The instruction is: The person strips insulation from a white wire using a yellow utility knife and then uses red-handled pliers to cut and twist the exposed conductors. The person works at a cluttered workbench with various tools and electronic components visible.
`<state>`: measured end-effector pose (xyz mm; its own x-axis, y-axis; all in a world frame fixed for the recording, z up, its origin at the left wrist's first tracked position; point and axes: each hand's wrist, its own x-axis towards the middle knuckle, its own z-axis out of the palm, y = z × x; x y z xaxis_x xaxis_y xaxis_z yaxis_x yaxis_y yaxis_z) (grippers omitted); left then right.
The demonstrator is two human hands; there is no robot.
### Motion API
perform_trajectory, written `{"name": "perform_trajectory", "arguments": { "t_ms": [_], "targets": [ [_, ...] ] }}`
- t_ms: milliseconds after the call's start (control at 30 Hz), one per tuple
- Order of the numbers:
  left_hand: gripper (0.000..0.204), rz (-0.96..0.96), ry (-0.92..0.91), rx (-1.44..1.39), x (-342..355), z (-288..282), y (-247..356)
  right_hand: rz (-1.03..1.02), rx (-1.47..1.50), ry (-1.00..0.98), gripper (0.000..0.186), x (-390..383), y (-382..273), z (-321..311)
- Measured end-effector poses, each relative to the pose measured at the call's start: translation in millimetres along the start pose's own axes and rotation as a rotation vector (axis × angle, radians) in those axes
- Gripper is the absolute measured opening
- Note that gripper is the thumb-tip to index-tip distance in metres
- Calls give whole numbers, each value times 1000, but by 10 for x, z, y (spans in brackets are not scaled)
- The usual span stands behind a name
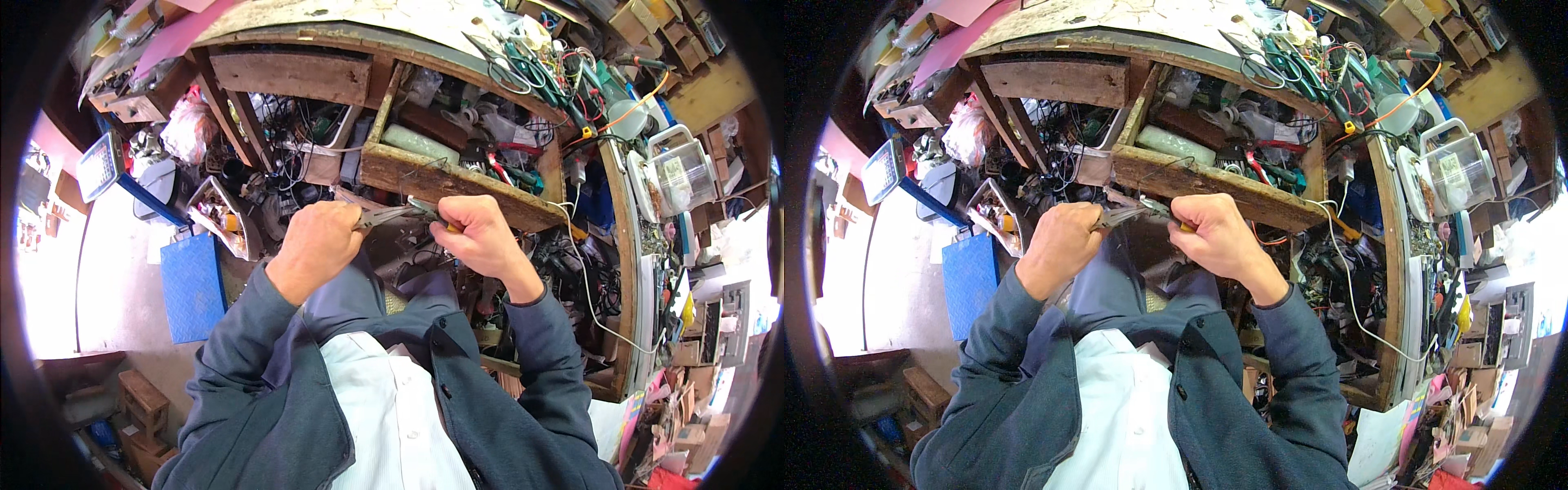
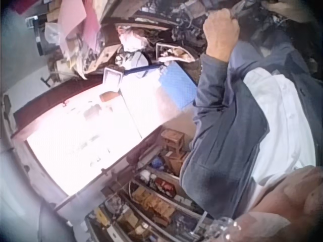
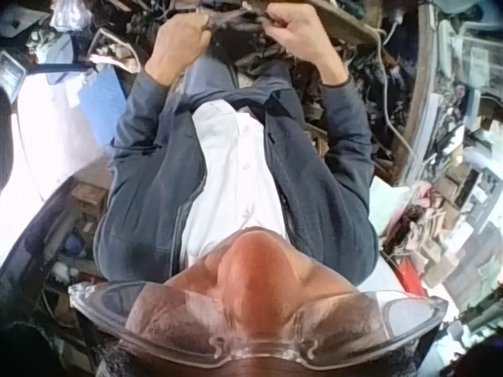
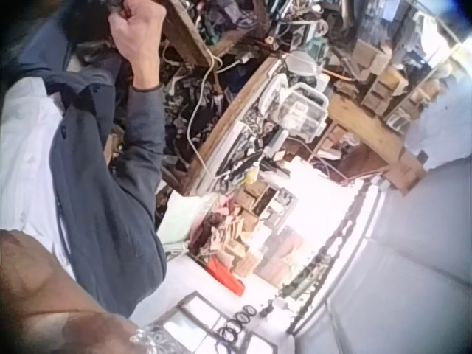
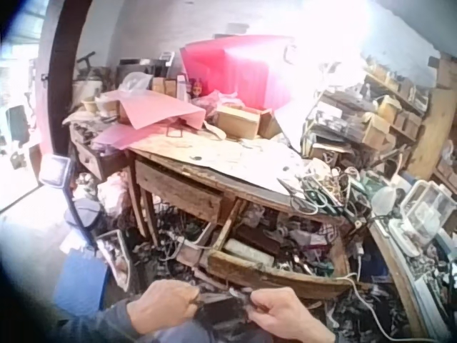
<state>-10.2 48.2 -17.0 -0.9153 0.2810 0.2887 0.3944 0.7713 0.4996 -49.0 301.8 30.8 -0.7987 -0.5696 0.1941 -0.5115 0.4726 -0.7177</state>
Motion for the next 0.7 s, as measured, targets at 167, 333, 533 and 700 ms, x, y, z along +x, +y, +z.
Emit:
{"name": "perform_trajectory", "arguments": {
  "t_ms": [167, 333, 533, 700],
  "targets": [
    [13, 64, 7, 45, -16, -63, -34, 33, -32, 14, 29, 14, 34, -64],
    [21, 47, -48, 3, -27, -100, -123, 81, 18, 41, 31, -31, 144, -18],
    [26, -608, -559, -1093, -55, -214, 122, 119, 24, 90, 32, -69, 205, 30],
    [45, -546, -586, -1739, -280, -42, 361, 46, -32, 260, 37, -135, 133, 179]
  ]
}}
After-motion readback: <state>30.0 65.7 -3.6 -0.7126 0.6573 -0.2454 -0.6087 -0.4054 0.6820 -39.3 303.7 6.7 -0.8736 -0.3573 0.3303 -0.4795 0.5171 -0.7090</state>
